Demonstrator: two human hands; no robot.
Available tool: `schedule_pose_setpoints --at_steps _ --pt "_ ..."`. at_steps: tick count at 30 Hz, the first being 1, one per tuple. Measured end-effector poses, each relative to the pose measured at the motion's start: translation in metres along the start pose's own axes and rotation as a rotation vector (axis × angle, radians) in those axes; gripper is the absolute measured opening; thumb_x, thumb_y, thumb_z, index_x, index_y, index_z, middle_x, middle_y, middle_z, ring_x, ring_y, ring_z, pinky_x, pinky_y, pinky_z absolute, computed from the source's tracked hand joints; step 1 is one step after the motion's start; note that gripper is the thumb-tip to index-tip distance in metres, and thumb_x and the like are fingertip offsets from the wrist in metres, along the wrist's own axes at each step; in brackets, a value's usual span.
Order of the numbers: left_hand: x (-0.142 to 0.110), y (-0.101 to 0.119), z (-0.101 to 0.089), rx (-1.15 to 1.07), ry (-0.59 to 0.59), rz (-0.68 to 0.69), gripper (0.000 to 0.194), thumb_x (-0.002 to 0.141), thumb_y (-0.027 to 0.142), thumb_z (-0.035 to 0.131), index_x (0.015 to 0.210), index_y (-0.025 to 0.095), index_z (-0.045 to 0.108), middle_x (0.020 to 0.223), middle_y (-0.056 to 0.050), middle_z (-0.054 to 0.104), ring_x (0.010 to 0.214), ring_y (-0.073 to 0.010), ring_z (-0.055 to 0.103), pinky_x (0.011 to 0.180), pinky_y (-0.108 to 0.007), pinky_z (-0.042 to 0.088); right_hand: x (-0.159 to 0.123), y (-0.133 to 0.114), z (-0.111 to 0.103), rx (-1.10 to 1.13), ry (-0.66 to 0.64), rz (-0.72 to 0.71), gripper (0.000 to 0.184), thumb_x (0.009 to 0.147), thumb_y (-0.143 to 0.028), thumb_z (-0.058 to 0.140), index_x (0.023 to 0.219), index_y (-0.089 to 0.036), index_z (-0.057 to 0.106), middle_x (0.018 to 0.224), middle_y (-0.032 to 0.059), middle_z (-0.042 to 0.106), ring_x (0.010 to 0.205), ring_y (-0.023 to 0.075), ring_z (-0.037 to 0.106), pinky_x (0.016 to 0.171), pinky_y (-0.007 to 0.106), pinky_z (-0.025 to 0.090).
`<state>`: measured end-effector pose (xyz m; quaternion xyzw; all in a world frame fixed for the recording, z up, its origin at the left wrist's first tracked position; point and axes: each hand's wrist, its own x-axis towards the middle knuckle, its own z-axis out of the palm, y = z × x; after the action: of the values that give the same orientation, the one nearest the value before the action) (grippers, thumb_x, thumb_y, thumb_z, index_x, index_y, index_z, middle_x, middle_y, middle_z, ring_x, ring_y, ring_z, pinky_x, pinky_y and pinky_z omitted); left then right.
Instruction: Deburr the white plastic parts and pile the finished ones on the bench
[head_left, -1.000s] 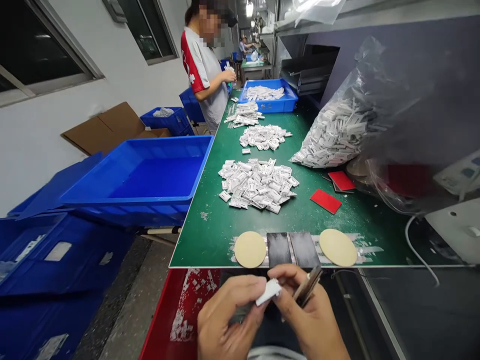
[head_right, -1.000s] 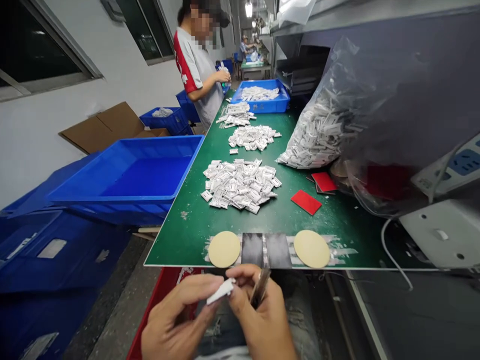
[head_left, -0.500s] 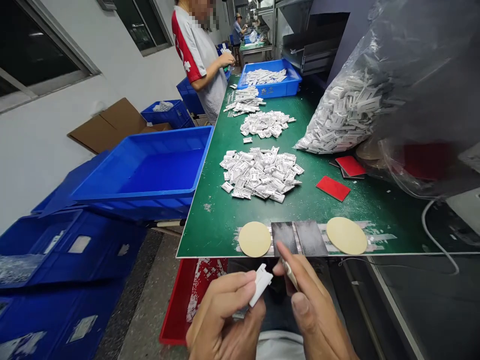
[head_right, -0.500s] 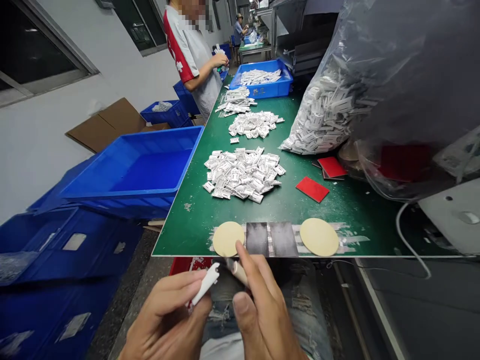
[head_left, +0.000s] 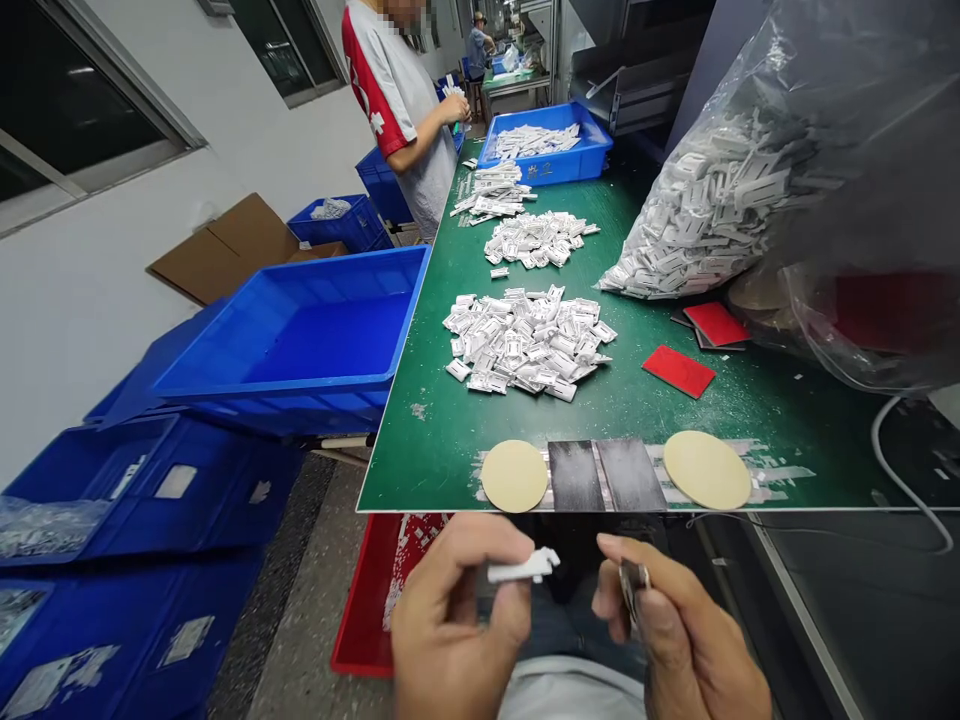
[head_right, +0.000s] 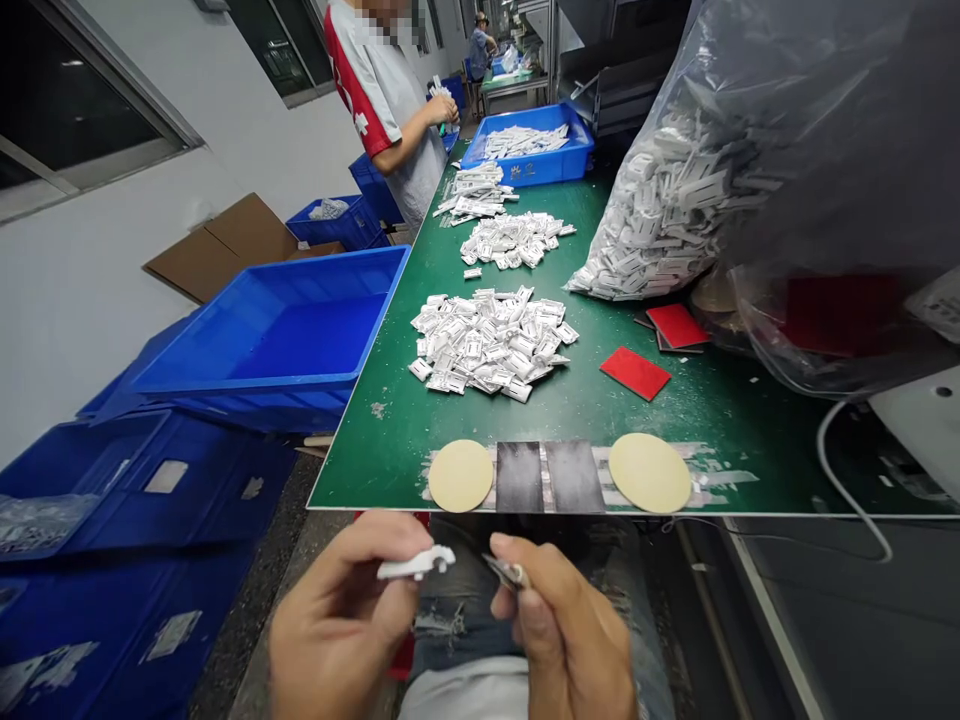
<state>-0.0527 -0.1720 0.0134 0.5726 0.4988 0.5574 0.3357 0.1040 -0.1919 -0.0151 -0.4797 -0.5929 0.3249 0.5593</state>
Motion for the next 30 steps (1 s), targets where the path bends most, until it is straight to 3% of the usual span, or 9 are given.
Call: schedule_pose_setpoints --at_steps 3,6,9,11,14,17,24,30 --pt "0.006 0.004 -0.011 -0.198 -0.204 -0.237 0.017 0.094 0.022 0.056 0.091 0.022 0.073 0.085 -0.003 0.058 0.073 -0.0125 0.056 0.064 -0.021 0.046 0.012 -0.006 -0.019 -0.086 -0.146 -0.022 0.028 0.104 -0.023 0.038 0.122 -0.027 0.059 0.084 -0.001 0.066 0.069 0.0098 0.063 0.063 0.019 0.052" --pt "0.005 0.004 -0.017 -0.385 -0.28 -0.344 0.022 0.097 0.029 0.052 0.104 0.022 0.071 0.086 -0.004 0.056 0.072 -0.013 0.051 0.063 -0.022 0.044 0.028 -0.013 -0.035 -0.306 -0.295 -0.212 0.027 0.104 -0.026 0.037 0.122 -0.023 0.056 0.097 0.0024 0.07 0.086 0.0126 0.068 0.077 0.022 0.052" --pt "0.003 0.0 -0.018 -0.579 -0.363 -0.449 0.014 0.093 0.028 0.06 0.107 0.026 0.061 0.083 -0.001 0.058 0.065 -0.0101 0.049 0.058 -0.019 0.041 0.043 -0.019 -0.043 -0.474 -0.351 -0.453 0.036 0.105 -0.044 0.035 0.111 -0.018 0.058 0.083 0.0032 0.069 0.073 0.0149 0.065 0.068 0.027 0.047" --pt "0.003 -0.003 -0.018 -0.596 -0.412 -0.489 0.014 0.09 0.028 0.067 0.102 0.025 0.061 0.08 0.0 0.058 0.062 -0.0084 0.046 0.056 -0.018 0.038 0.05 -0.022 -0.044 -0.553 -0.394 -0.531 0.045 0.102 -0.055 0.033 0.096 -0.018 0.059 0.067 0.0008 0.061 0.059 0.015 0.057 0.058 0.03 0.039" --pt "0.005 -0.003 -0.02 -0.477 -0.396 -0.513 0.015 0.087 0.032 0.072 0.096 0.02 0.069 0.077 0.0 0.056 0.064 -0.0081 0.045 0.056 -0.017 0.036 0.057 -0.027 -0.044 -0.668 -0.43 -0.621 0.049 0.099 -0.059 0.036 0.08 -0.019 0.056 0.058 -0.0018 0.047 0.051 0.0147 0.045 0.053 0.032 0.028" --pt "0.007 0.002 -0.019 -0.46 -0.368 -0.555 0.015 0.083 0.031 0.076 0.092 0.02 0.074 0.075 0.0 0.057 0.062 -0.0067 0.045 0.054 -0.016 0.034 0.058 -0.03 -0.041 -0.747 -0.424 -0.693 0.049 0.098 -0.06 0.038 0.071 -0.021 0.05 0.057 -0.0018 0.043 0.051 0.0154 0.04 0.054 0.033 0.022" --pt "0.009 0.014 -0.016 -0.463 -0.287 -0.61 0.016 0.074 0.032 0.084 0.083 0.02 0.078 0.07 -0.001 0.061 0.06 -0.0074 0.049 0.052 -0.015 0.037 0.056 -0.031 -0.035 -0.867 -0.387 -0.733 0.052 0.096 -0.065 0.038 0.064 -0.024 0.043 0.055 -0.002 0.039 0.051 0.0171 0.034 0.055 0.034 0.021" --pt "0.009 0.004 -0.019 -0.385 -0.327 -0.502 0.017 0.075 0.032 0.081 0.084 0.017 0.078 0.067 -0.003 0.062 0.056 -0.0087 0.051 0.047 -0.017 0.038 0.057 -0.033 -0.034 -0.919 -0.361 -0.755 0.054 0.096 -0.066 0.035 0.062 -0.024 0.042 0.053 -0.0016 0.038 0.05 0.0178 0.032 0.054 0.035 0.019"
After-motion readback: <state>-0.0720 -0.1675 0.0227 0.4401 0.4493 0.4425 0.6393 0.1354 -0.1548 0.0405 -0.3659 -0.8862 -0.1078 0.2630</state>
